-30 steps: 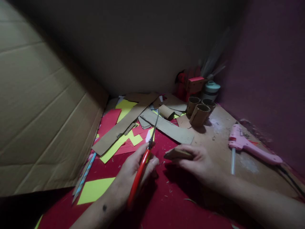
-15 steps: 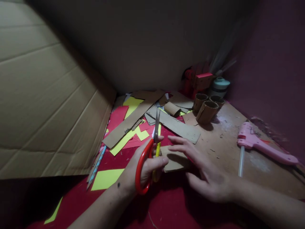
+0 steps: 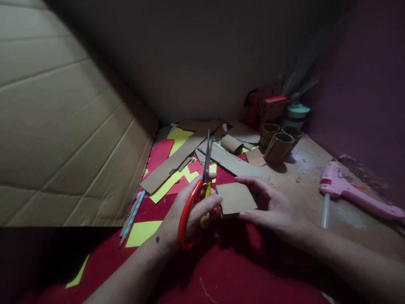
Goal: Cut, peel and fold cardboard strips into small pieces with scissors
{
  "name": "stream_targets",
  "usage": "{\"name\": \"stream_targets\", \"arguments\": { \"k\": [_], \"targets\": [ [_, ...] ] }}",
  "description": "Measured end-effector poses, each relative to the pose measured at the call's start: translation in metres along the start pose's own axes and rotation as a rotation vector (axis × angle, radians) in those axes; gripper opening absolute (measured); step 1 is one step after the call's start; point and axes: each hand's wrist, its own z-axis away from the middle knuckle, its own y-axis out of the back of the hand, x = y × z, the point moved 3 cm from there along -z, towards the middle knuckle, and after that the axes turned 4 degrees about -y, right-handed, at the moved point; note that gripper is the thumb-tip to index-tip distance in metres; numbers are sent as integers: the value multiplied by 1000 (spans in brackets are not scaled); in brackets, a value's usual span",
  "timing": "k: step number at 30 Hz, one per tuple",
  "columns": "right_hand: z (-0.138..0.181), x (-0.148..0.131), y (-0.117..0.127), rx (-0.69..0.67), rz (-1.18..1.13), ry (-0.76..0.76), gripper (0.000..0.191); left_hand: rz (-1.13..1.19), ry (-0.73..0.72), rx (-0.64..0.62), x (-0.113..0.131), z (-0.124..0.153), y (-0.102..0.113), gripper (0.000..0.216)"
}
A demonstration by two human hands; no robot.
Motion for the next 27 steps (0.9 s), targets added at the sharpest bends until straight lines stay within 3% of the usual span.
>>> {"name": "stream_targets", "arguments": {
  "k": [4, 6, 9, 12, 14, 16, 18, 20, 23, 25, 27],
  "targets": [
    [-8, 2, 4, 48, -232, -112, 45, -733, -223, 318, 6, -8, 26, 47],
    [-10, 2, 5, 38, -291, -124, 38, -1084, -224, 417, 5, -14, 40, 47],
    [-10, 3, 6, 37, -305, -107, 30, -1354, -52, 321, -3, -23, 59, 35],
    [-10, 4, 7, 71, -241, -98, 28, -1467, -108, 311, 1, -25, 65, 29],
    [-10, 5, 7, 99, -227, -107, 27, -1355, -247, 407, 11, -21, 59, 32],
    [-10, 5, 5, 110, -253, -111, 26, -989, -313, 383, 18, -16, 42, 38],
    [-10, 5, 4, 115, -253, -108, 24, -453, -124, 68, 13, -16, 15, 47],
    [-9, 5, 5, 149, -198, -90, 22, -124, 92, -209, 7, -14, -13, 55],
    [-7, 5, 5, 192, -170, -91, 20, -25, 131, -178, 4, -19, -26, 43],
    [-7, 4, 2, 146, -226, -98, 19, -55, 88, -96, 5, -24, -24, 25],
    [-7, 1, -2, 79, -267, -67, 22, -33, 65, -41, 5, -27, -22, 23]
  ]
}}
